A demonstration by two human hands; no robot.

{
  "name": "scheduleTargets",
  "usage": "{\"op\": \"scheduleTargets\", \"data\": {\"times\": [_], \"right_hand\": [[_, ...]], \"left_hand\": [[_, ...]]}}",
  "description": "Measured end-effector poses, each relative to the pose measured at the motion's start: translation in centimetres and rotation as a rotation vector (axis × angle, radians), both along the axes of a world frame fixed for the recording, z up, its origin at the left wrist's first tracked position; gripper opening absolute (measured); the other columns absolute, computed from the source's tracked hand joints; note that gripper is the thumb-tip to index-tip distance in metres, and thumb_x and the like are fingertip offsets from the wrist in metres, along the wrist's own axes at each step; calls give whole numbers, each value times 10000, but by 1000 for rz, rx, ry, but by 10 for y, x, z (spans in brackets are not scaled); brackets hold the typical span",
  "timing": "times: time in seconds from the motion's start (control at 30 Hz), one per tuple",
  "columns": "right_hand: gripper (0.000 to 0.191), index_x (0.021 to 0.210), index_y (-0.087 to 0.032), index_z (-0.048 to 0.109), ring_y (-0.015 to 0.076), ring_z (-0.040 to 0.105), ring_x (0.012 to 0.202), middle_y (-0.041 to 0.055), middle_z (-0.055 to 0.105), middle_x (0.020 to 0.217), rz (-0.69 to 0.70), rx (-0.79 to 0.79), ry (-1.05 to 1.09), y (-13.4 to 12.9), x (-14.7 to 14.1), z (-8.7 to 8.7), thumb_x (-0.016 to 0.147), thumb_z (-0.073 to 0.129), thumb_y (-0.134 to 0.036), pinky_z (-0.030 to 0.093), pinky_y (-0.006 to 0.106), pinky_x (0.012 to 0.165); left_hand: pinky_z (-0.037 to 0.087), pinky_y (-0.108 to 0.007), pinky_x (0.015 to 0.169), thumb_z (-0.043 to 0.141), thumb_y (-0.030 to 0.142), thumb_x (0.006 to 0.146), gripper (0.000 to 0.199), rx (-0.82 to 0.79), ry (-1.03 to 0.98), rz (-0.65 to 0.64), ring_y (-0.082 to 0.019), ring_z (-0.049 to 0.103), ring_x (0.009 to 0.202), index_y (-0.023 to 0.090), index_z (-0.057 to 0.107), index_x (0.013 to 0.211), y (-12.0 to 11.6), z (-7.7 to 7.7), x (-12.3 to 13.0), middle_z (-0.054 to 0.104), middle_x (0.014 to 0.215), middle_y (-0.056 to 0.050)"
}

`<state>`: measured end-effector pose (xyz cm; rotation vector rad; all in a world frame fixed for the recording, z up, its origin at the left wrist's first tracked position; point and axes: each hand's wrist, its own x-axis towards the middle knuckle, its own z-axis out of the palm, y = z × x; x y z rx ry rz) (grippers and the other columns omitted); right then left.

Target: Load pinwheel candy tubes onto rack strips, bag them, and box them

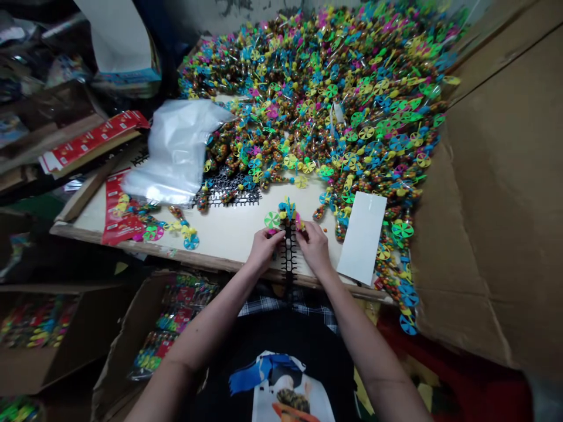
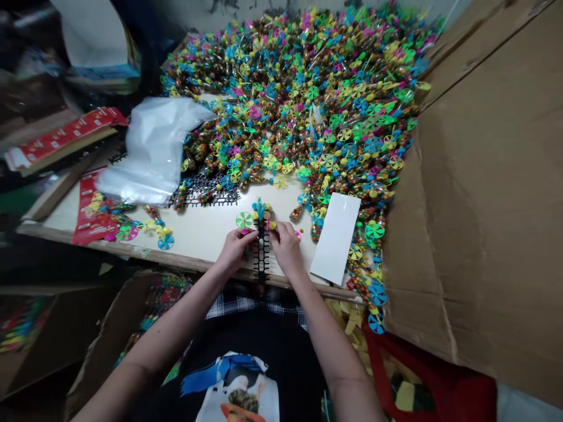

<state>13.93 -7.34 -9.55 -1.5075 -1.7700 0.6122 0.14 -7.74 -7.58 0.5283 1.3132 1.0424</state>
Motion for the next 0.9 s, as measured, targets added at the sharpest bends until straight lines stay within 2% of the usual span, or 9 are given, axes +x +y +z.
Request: {"op": "scheduleTargets", "data": {"times": [0.23,0.4,0.53,0.63,0.73,0.9], "right_hand": [[154,919,-213,650,214,605,882,68,638,926,59,-19,21,5,2,-8,859,508,-226,490,326,812],[286,973,-189,634,202,603,906,79,628,974,111,-15,55,4,-1,-8,797,437,-81,481,306,813],[269,929,-183,629,200,596,873,73,624,938,89,-1,90,6,-2,-11,762,447,-76,478,306,785],[177,848,-192,612,196,581,797,51,608,842,-9,9,117,6,-4,-13,758,483,-110,473,305,724],[155,851,-201,601,189,562,750,39,596,812,-80,16,140,4,-7,-14,752,505,-130,465,300,677],[151,835,-202,593,185,554,736,34,584,796,-84,11,130,1,-12,-12,744,502,-123,458,297,663]], "left_hand": [[328,-193,383,776,369,488,345,23,-15,-111,-65,446,371,157,512,552,6,4,-7,515,451,41],[341,-199,415,776,342,486,329,59,2,-173,-64,445,389,151,523,578,8,4,-6,528,480,37],[321,-202,442,723,390,563,316,128,57,-234,-66,416,423,159,514,613,8,4,-6,482,480,53],[377,-213,528,647,354,664,231,228,144,-206,-87,461,531,166,534,736,6,1,-11,509,592,45],[444,-243,695,553,226,712,146,336,235,-192,-115,520,724,184,538,851,3,-6,-20,547,777,18],[481,-270,826,563,182,720,285,473,363,-206,-149,537,943,201,607,1001,3,-19,-22,525,950,-28]]}}
